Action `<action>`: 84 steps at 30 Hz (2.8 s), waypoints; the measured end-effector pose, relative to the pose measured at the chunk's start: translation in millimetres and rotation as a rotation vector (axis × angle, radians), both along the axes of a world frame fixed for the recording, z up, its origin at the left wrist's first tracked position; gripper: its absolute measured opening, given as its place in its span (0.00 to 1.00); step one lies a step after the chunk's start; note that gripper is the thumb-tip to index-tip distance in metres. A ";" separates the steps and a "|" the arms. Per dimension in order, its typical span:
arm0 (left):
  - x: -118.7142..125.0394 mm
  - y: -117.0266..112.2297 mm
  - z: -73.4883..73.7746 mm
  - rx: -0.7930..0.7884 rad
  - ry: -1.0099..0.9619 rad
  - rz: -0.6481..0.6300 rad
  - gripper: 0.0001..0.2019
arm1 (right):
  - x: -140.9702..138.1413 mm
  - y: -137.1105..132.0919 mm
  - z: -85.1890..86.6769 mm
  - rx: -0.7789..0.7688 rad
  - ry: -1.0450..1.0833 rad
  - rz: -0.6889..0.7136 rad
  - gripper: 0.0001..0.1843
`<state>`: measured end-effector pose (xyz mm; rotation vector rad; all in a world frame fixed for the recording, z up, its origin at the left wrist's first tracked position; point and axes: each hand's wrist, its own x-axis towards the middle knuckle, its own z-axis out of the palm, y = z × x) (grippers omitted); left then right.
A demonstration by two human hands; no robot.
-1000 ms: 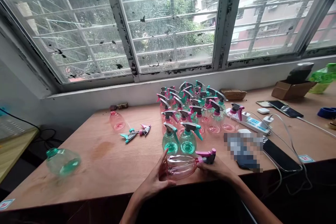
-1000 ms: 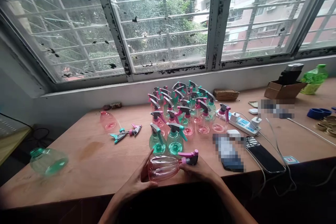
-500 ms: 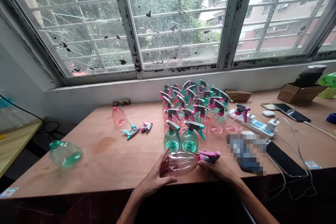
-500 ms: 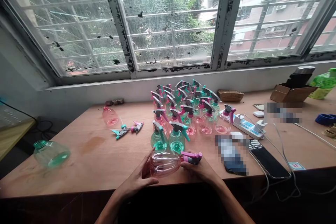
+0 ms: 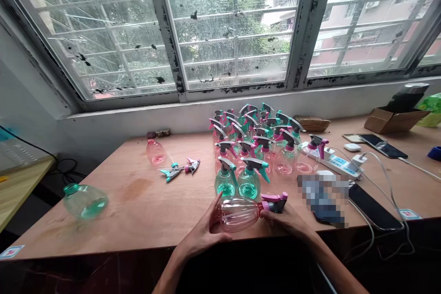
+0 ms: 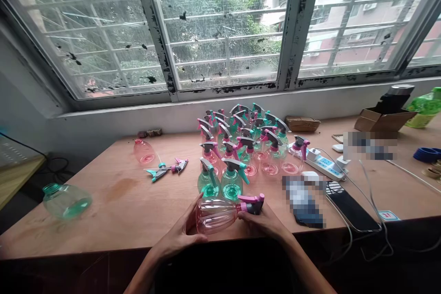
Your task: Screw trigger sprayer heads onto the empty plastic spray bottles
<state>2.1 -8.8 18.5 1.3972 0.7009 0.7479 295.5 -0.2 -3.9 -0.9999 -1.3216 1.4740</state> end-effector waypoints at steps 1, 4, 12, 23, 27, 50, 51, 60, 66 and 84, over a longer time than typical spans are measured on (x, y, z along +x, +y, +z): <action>-1.0 0.2 -1.2 -0.001 0.006 0.004 0.56 | -0.3 -0.3 0.2 -0.003 0.010 -0.001 0.23; -3.6 0.6 -4.2 -0.007 0.018 0.005 0.51 | -3.0 -2.4 1.5 -0.013 0.051 -0.024 0.25; 0.5 -0.3 -0.8 0.014 -0.015 0.000 0.53 | -9.9 -6.5 -1.1 -0.046 0.104 -0.035 0.26; -0.5 -1.1 0.5 -0.018 0.020 0.018 0.52 | -5.1 -2.9 -6.4 -0.008 0.140 -0.014 0.23; 0.6 0.4 -0.9 -0.012 -0.015 0.001 0.52 | -5.2 -3.9 -5.5 -0.009 0.155 -0.013 0.22; -1.3 -1.6 1.2 -0.023 0.012 0.017 0.51 | -6.4 -2.3 -11.4 0.002 0.161 -0.026 0.24; -0.7 -1.7 1.7 -0.019 0.009 0.014 0.52 | -6.5 -2.0 -11.1 0.002 0.161 -0.026 0.23; -3.0 -1.3 0.9 0.000 0.022 0.037 0.46 | -6.3 -2.7 -6.8 -0.003 0.152 -0.021 0.23; -1.6 -1.6 3.3 -0.011 -0.022 -0.032 0.51 | -4.6 -2.3 -11.1 0.009 0.163 -0.014 0.22; -2.8 -2.1 0.0 -0.024 -0.069 -0.006 0.48 | -4.8 -1.9 -14.1 0.019 0.166 -0.013 0.23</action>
